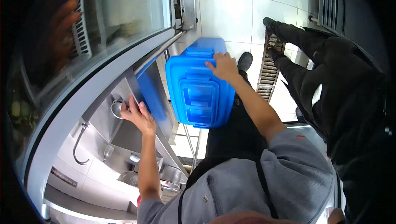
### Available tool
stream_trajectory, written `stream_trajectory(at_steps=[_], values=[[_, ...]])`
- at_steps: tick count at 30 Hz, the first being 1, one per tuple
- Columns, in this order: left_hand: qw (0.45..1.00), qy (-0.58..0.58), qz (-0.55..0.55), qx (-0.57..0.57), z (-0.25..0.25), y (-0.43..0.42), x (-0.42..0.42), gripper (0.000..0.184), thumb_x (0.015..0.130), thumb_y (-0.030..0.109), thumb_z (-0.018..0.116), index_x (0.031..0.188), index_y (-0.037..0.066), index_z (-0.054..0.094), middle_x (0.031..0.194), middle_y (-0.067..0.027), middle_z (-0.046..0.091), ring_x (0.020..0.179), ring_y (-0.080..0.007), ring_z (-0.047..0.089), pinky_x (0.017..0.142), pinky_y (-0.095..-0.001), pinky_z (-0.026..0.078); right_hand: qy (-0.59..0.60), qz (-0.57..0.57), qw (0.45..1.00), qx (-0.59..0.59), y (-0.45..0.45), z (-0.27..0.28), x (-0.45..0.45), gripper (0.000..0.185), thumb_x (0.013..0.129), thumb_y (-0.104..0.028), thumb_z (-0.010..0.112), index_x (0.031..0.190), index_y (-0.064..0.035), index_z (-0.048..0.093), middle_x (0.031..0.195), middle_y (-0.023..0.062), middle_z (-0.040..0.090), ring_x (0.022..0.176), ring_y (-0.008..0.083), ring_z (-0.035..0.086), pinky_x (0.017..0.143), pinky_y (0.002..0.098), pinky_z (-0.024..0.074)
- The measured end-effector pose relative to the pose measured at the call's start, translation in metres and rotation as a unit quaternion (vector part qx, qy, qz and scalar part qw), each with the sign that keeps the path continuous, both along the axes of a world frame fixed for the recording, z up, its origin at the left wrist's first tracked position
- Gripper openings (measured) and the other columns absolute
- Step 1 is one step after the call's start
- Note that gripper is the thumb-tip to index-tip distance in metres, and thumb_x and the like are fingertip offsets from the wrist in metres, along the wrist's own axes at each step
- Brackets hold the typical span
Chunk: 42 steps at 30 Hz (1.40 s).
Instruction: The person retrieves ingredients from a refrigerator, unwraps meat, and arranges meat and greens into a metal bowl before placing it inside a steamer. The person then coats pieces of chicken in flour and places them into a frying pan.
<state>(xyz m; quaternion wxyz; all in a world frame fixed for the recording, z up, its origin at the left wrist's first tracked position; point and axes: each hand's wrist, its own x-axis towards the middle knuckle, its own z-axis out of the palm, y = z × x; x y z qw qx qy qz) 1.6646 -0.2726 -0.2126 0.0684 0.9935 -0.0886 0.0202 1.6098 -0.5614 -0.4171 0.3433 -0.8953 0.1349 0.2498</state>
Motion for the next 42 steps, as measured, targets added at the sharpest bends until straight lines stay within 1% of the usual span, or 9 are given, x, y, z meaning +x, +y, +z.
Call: stream_trajectory(at_steps=[6, 16, 21, 25, 28, 31, 36, 38, 42], values=[[1.000, -0.019, -0.006, 0.009, -0.001, -0.004, 0.003, 0.044, 0.099, 0.037, 0.048, 0.135, 0.012, 0.052, 0.124, -0.0278, 0.038, 0.108, -0.0360, 0.037, 0.095, -0.0465, 0.031, 0.064, 0.079, 0.995, -0.008, 0.039, 0.017, -0.031, 0.057, 0.090, -0.054, 0.051, 0.112, -0.0023, 0.058, 0.115, 0.0151, 0.057, 0.109, 0.0366, 0.055, 0.077, 0.0631, 0.0432], [0.999, -0.031, 0.009, 0.004, 0.006, -0.008, -0.003, 0.046, 0.096, 0.035, 0.053, 0.138, 0.017, 0.049, 0.127, -0.0292, 0.040, 0.111, -0.0380, 0.040, 0.097, -0.0499, 0.028, 0.208, 0.158, 0.965, 0.025, 0.054, 0.014, -0.065, 0.071, 0.092, -0.060, 0.044, 0.132, -0.0017, 0.049, 0.132, 0.0174, 0.051, 0.123, 0.0373, 0.049, 0.098, 0.0617, 0.0376], [0.999, -0.052, 0.014, 0.007, 0.005, -0.008, -0.004, 0.048, 0.095, 0.036, 0.054, 0.139, 0.016, 0.048, 0.129, -0.0287, 0.041, 0.112, -0.0393, 0.042, 0.097, -0.0515, 0.029, 0.252, 0.439, 0.861, -0.045, 0.024, 0.040, 0.003, 0.049, 0.089, -0.040, 0.056, 0.125, -0.0072, 0.060, 0.127, 0.0162, 0.058, 0.118, 0.0357, 0.054, 0.099, 0.0581, 0.0381], [0.998, -0.060, 0.008, 0.017, 0.001, 0.000, -0.010, 0.052, 0.096, 0.038, 0.053, 0.138, 0.008, 0.047, 0.132, -0.0308, 0.042, 0.117, -0.0443, 0.041, 0.098, -0.0519, 0.030, 0.091, 0.209, 0.974, 0.000, -0.034, 0.037, 0.064, 0.039, 0.091, -0.032, 0.051, 0.117, -0.0058, 0.061, 0.119, 0.0170, 0.061, 0.115, 0.0382, 0.054, 0.094, 0.0551, 0.0432], [0.997, -0.067, -0.009, 0.027, 0.002, -0.001, -0.007, 0.052, 0.098, 0.041, 0.048, 0.137, 0.006, 0.048, 0.131, -0.0317, 0.043, 0.117, -0.0467, 0.043, 0.097, -0.0530, 0.033, 0.065, 0.055, 0.996, -0.003, -0.093, 0.050, 0.129, 0.038, 0.090, -0.031, 0.050, 0.113, -0.0032, 0.061, 0.114, 0.0196, 0.062, 0.111, 0.0401, 0.056, 0.091, 0.0537, 0.0457], [0.995, -0.069, 0.009, 0.074, -0.004, 0.005, -0.005, 0.052, 0.098, 0.043, 0.048, 0.136, 0.008, 0.049, 0.131, -0.0273, 0.047, 0.115, -0.0461, 0.045, 0.095, -0.0543, 0.034, 0.091, -0.078, 0.992, 0.039, -0.159, 0.033, 0.188, 0.039, 0.088, -0.029, 0.051, 0.114, -0.0012, 0.060, 0.116, 0.0237, 0.061, 0.108, 0.0394, 0.059, 0.093, 0.0482, 0.0469], [0.990, -0.042, 0.012, 0.132, -0.013, -0.009, 0.070, 0.049, 0.097, 0.042, 0.051, 0.133, 0.008, 0.050, 0.126, -0.0247, 0.049, 0.112, -0.0440, 0.047, 0.092, -0.0527, 0.036, 0.160, -0.137, 0.977, 0.020, -0.255, 0.018, 0.220, 0.038, 0.088, -0.027, 0.050, 0.113, -0.0011, 0.061, 0.115, 0.0242, 0.062, 0.109, 0.0397, 0.058, 0.092, 0.0473, 0.0473], [0.991, 0.079, 0.061, 0.083, -0.014, -0.040, 0.124, 0.046, 0.097, 0.041, 0.051, 0.130, 0.008, 0.050, 0.123, -0.0237, 0.050, 0.109, -0.0423, 0.048, 0.090, -0.0512, 0.037, 0.202, -0.152, 0.968, 0.005, -0.294, 0.017, 0.219, 0.038, 0.088, -0.027, 0.050, 0.113, -0.0011, 0.061, 0.114, 0.0240, 0.063, 0.110, 0.0393, 0.058, 0.093, 0.0469, 0.0474], [0.968, 0.226, 0.111, 0.011, -0.025, -0.110, 0.230, 0.043, 0.097, 0.039, 0.051, 0.127, 0.008, 0.050, 0.119, -0.0224, 0.051, 0.104, -0.0401, 0.048, 0.086, -0.0493, 0.037, 0.114, -0.240, 0.964, 0.019, -0.345, 0.035, 0.209, 0.035, 0.088, -0.027, 0.050, 0.107, -0.0010, 0.062, 0.107, 0.0245, 0.064, 0.103, 0.0402, 0.060, 0.090, 0.0472, 0.0478]])
